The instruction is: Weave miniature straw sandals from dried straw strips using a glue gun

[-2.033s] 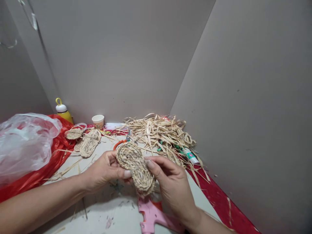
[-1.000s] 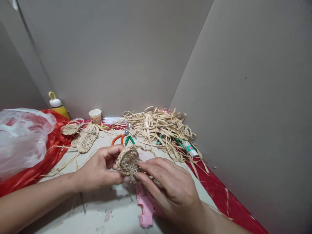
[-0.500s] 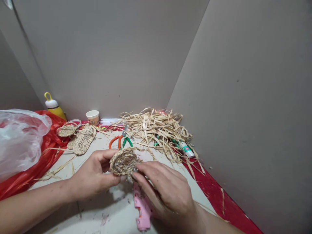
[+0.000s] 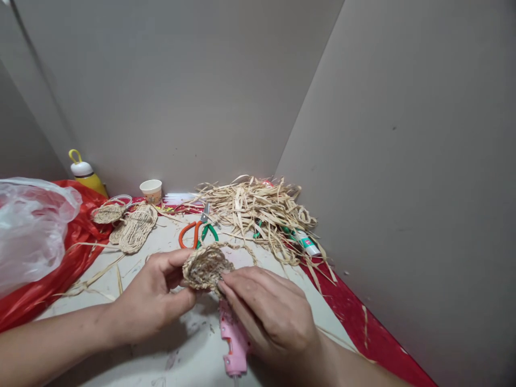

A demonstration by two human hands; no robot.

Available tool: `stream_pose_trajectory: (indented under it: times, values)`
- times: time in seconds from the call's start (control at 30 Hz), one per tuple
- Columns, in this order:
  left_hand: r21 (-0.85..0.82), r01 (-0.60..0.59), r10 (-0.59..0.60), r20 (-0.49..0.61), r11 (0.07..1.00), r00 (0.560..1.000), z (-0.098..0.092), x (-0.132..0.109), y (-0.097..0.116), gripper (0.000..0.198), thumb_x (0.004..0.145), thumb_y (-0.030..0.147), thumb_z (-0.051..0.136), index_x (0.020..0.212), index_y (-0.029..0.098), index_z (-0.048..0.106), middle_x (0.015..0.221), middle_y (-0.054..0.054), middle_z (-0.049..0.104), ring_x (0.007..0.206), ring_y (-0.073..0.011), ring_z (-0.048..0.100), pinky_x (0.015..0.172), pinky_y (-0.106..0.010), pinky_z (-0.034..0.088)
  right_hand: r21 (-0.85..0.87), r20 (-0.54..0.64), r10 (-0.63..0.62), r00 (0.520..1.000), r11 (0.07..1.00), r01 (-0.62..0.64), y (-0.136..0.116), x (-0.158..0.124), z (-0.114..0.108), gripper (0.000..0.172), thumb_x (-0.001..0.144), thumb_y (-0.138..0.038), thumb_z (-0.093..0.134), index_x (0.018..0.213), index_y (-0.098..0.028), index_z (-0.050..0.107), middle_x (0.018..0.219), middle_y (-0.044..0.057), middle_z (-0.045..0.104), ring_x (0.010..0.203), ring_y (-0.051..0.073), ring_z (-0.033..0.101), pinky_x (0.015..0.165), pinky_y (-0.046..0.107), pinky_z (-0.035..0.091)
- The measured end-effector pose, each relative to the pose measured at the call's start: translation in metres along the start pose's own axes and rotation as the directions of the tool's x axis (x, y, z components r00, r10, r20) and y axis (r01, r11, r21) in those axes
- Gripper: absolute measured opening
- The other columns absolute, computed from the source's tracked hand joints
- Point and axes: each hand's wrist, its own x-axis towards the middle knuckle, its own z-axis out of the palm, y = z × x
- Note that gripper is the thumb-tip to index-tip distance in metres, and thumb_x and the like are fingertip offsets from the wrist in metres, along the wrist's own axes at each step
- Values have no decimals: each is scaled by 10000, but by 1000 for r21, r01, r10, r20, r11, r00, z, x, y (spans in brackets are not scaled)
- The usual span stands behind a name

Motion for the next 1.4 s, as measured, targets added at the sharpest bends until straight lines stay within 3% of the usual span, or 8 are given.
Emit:
stream_pose_trajectory:
  times: [0.2,0.4,0.67,0.87,1.0,1.1,1.4]
  values:
    - [-29,12,-13,-28,999,1000,3,0,0,204,783,124,661,964,175,740,836,-25,720,782,-148,622,743,-219,512,12,55,-10,998,1000,10,1,-6,3,149,897,-48,503,919,-75,649,751,104,722,671,201,656,643,303,548]
    - [-37,27,-30,-64,999,998,5,-3,0,200,743,130,720,932,187,753,792,-13,708,749,-141,613,707,-202,509,9,147,42,988,999,-44,0,-7,3,182,900,-39,484,831,-100,641,660,73,670,586,185,607,588,302,515]
    - [-151,60,-65,-24,987,998,0,6,3,261,709,120,765,957,203,762,826,-4,743,758,-127,630,711,-183,511,60,-8,48,999,997,-47,7,-4,5,119,881,-34,580,970,-104,617,790,86,711,693,177,641,650,285,524]
    - [-199,33,-37,-16,979,999,-1,4,-2,219,724,168,769,941,196,773,833,-21,763,771,-148,657,756,-229,528,78,-6,-10,1000,997,10,3,-6,2,212,839,19,607,1025,-82,612,850,116,724,741,195,655,681,316,539]
    - [-162,32,-38,-38,986,999,-1,4,-3,206,699,192,789,904,172,778,842,-44,767,770,-178,665,750,-271,537,82,-43,70,997,994,-66,0,-7,4,196,843,1,614,1019,-84,611,814,106,718,714,186,664,670,308,549]
    - [-161,47,-55,-47,986,997,1,4,0,223,674,203,807,893,178,775,841,-44,767,773,-189,669,759,-289,537,80,-54,52,997,996,-47,-1,-6,3,221,838,7,610,1043,-77,612,822,118,726,725,194,678,676,314,563]
    - [-161,65,-80,-90,985,993,3,3,-2,148,664,257,817,733,156,734,735,-36,735,687,-167,637,693,-266,529,133,-46,27,999,991,-21,-4,-4,2,218,844,17,569,1007,-106,643,800,119,731,711,183,675,663,307,585]
